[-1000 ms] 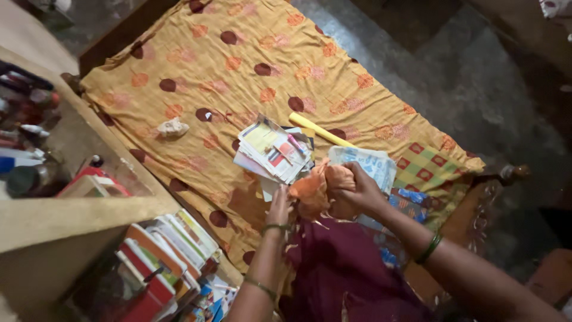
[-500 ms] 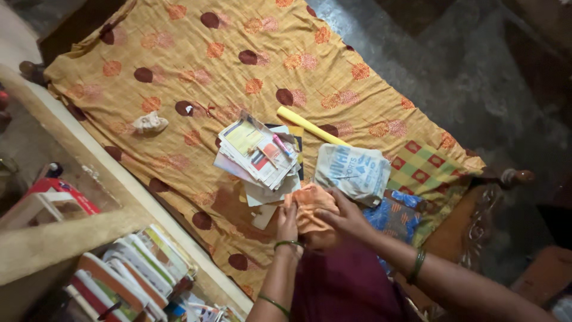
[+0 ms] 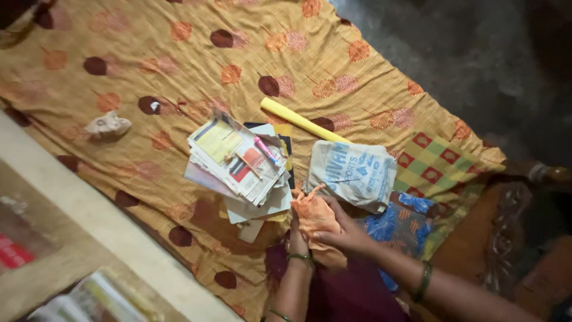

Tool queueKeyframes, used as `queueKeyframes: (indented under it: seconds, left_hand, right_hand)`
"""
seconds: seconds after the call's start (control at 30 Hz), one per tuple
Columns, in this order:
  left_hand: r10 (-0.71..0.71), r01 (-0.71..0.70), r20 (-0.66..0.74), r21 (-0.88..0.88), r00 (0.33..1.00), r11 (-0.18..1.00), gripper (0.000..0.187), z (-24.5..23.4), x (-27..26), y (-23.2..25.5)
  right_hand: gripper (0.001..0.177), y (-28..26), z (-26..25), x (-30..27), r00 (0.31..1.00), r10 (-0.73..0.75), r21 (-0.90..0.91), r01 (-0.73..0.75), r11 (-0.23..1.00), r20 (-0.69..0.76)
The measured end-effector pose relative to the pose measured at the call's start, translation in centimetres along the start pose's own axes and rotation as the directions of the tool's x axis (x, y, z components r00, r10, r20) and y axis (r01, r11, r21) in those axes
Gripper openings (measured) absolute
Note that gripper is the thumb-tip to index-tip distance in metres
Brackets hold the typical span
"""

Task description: The person clears a wooden shelf by moving various items, including a yellow tube, a blue box, a pink marker, and newspapers, onto a nearby bed. They then use a cloth to wipe the shelf surfaces and the items on the bed before placing a white sack back onto the shelf.

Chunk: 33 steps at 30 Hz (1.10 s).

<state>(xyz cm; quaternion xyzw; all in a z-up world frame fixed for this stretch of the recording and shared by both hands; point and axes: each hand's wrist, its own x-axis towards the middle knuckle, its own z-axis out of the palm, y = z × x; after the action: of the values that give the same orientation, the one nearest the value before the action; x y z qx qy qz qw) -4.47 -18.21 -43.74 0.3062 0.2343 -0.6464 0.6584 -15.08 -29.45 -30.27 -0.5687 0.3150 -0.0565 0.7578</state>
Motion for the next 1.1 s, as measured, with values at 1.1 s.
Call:
queueKeyframes:
  seconds: [1.1]
  left_hand:
    - [0.228, 0.313, -0.227, 0.814, 0.947, -0.49, 0.103, -26.3, 40.4, -8.3]
  right_hand:
    - [0.033, 48.0, -20.9, 26.5, 0.94, -0.337, -0.956, 0.044, 0.29, -0.059]
